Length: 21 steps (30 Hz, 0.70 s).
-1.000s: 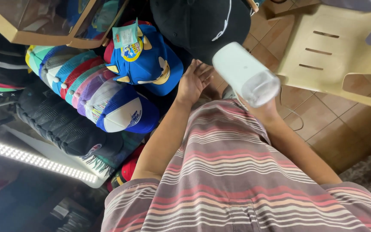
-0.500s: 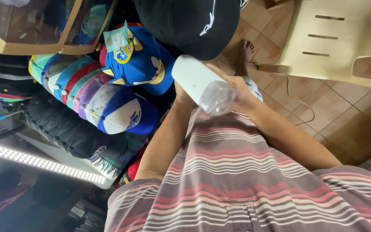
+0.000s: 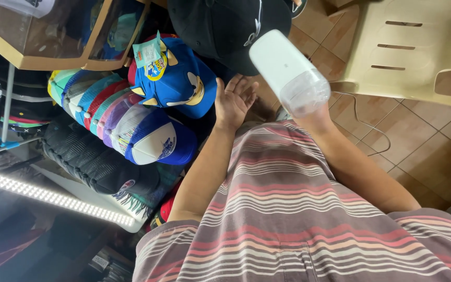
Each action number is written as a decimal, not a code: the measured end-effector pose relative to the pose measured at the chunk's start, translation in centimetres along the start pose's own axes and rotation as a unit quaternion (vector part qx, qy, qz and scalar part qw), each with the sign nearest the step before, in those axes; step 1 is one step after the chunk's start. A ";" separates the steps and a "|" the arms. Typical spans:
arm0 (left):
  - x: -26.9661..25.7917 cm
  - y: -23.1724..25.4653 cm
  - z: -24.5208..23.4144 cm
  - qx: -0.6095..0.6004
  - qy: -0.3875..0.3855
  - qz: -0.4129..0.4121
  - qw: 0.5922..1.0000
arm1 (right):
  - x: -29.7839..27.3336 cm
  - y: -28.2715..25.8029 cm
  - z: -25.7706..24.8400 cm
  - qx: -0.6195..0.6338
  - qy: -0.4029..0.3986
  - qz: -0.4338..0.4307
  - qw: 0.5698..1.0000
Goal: Cleaning a black baseball cap using a brush and a hair dryer
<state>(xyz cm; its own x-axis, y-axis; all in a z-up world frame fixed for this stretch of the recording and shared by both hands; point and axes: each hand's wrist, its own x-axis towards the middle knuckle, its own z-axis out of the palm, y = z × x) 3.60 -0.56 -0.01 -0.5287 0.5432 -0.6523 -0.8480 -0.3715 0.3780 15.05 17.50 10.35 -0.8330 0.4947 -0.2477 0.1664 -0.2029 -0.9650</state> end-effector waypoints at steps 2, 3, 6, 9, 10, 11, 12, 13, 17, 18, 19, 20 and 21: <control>-0.4 0.1 0.2 0.013 -0.013 0.000 1.000 | -0.2 -2.0 0.3 -0.008 0.031 0.045 0.998; -0.4 0.1 0.3 0.016 -0.010 0.000 1.000 | -0.3 -3.0 0.3 -0.015 0.065 0.090 0.994; -0.4 0.1 0.5 0.022 -0.008 -0.001 1.000 | -0.2 -2.9 -1.0 -0.061 0.088 0.110 0.988; -0.8 0.6 1.1 0.033 -0.007 0.001 0.999 | 0.1 -4.5 -1.3 -0.037 0.088 0.085 0.992; -1.0 0.7 1.4 0.043 -0.008 0.003 0.999 | 0.0 -5.5 -1.3 0.024 0.100 0.085 0.991; -0.9 0.6 1.5 0.043 -0.008 0.003 0.999 | 0.3 -5.5 -1.7 0.024 0.100 0.085 0.991; -0.7 0.6 1.6 0.046 -0.003 0.000 0.999 | 0.6 -5.6 -2.0 -0.036 0.091 0.055 0.994; -0.8 0.6 1.5 0.049 0.002 -0.003 0.999 | 0.7 -5.6 -2.3 -0.095 0.082 0.025 0.992; -0.8 0.8 1.8 0.051 -0.003 0.000 0.999 | 1.1 -5.3 -3.1 0.137 0.115 0.123 0.976; -0.8 0.8 1.8 0.050 0.000 -0.004 0.999 | 1.3 -4.8 -3.3 0.050 0.104 0.102 0.988; -0.9 0.8 1.7 0.049 0.004 -0.006 0.999 | 1.5 -4.3 -3.6 -0.038 0.090 0.082 0.992; -1.0 0.8 1.8 0.048 0.004 -0.006 0.999 | 1.3 -5.6 -3.1 -0.039 0.090 0.082 0.992; -0.9 0.9 1.9 0.053 -0.001 -0.002 0.999 | 1.3 -6.9 -2.6 0.013 0.101 0.094 0.990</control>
<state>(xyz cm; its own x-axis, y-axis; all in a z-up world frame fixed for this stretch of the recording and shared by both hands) 3.23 0.02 2.20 -0.5245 0.5464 -0.6530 -0.8497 -0.2867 0.4425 14.16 21.77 16.49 -0.6657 0.6046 -0.4373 0.2931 -0.3271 -0.8984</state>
